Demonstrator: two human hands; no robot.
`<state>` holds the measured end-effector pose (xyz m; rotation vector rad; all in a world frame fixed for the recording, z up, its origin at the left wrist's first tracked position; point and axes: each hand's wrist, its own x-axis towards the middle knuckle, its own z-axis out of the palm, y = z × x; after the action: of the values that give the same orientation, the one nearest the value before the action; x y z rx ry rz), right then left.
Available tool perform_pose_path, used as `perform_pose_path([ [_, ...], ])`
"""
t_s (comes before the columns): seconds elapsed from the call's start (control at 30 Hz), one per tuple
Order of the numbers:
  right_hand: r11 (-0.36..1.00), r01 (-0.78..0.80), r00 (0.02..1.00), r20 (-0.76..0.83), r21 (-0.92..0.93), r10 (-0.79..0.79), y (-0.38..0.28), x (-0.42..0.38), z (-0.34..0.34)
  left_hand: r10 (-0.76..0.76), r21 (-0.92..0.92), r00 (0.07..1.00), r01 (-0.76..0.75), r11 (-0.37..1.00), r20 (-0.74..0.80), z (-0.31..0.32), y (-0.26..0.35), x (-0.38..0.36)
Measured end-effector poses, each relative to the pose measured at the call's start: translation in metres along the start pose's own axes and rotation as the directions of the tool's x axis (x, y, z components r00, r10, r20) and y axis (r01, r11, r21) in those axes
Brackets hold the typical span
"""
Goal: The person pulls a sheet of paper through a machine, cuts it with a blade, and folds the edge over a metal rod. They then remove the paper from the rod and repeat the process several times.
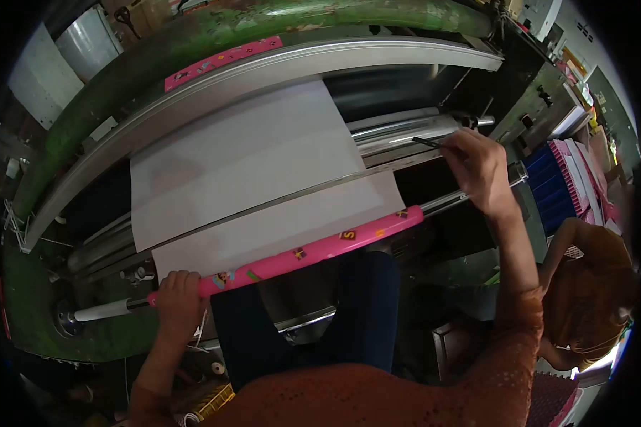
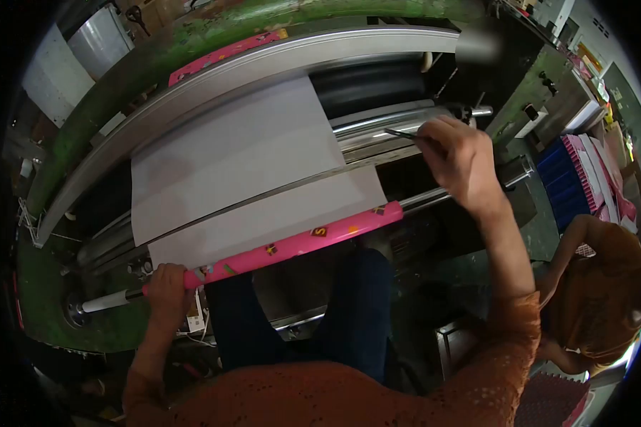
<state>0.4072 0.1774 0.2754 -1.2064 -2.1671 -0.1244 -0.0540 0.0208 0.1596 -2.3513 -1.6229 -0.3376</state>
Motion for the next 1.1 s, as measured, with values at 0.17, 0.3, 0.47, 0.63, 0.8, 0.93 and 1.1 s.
perform_pose_path([
  [0.17,0.832,-0.207,0.948,-0.104,0.514,0.3,-0.024,-0.088,0.03,0.113,-0.07,0.991,-0.108,0.992,0.077,0.012,0.116,0.103],
  [0.3,0.703,-0.368,0.844,-0.098,0.608,0.527,-0.017,-0.139,0.036,0.186,-0.036,0.982,-0.188,0.982,-0.041,0.04,0.205,0.176],
  [0.47,0.579,-0.503,0.658,-0.151,0.642,0.738,0.004,-0.176,0.031,0.181,-0.005,0.968,-0.185,0.983,-0.175,0.066,0.286,0.237],
  [0.63,0.596,-0.352,0.547,-0.358,0.722,0.757,0.01,-0.157,0.02,0.166,-0.178,0.979,-0.186,0.966,-0.121,0.068,0.36,0.29],
  [0.8,0.604,-0.2,0.625,-0.374,0.771,0.685,-0.003,-0.108,0.017,0.306,-0.025,0.82,-0.362,0.932,-0.483,0.03,0.287,0.226],
  [0.93,0.641,-0.161,0.866,-0.204,0.751,0.456,-0.06,0.003,0.048,0.252,-0.401,0.821,-0.488,0.775,-0.513,0.038,0.208,0.12],
  [1.1,0.754,-0.064,0.941,-0.213,0.654,0.264,-0.121,0.179,0.075,-0.196,-0.832,0.976,0.188,0.522,0.097,0.043,0.12,0.035],
])
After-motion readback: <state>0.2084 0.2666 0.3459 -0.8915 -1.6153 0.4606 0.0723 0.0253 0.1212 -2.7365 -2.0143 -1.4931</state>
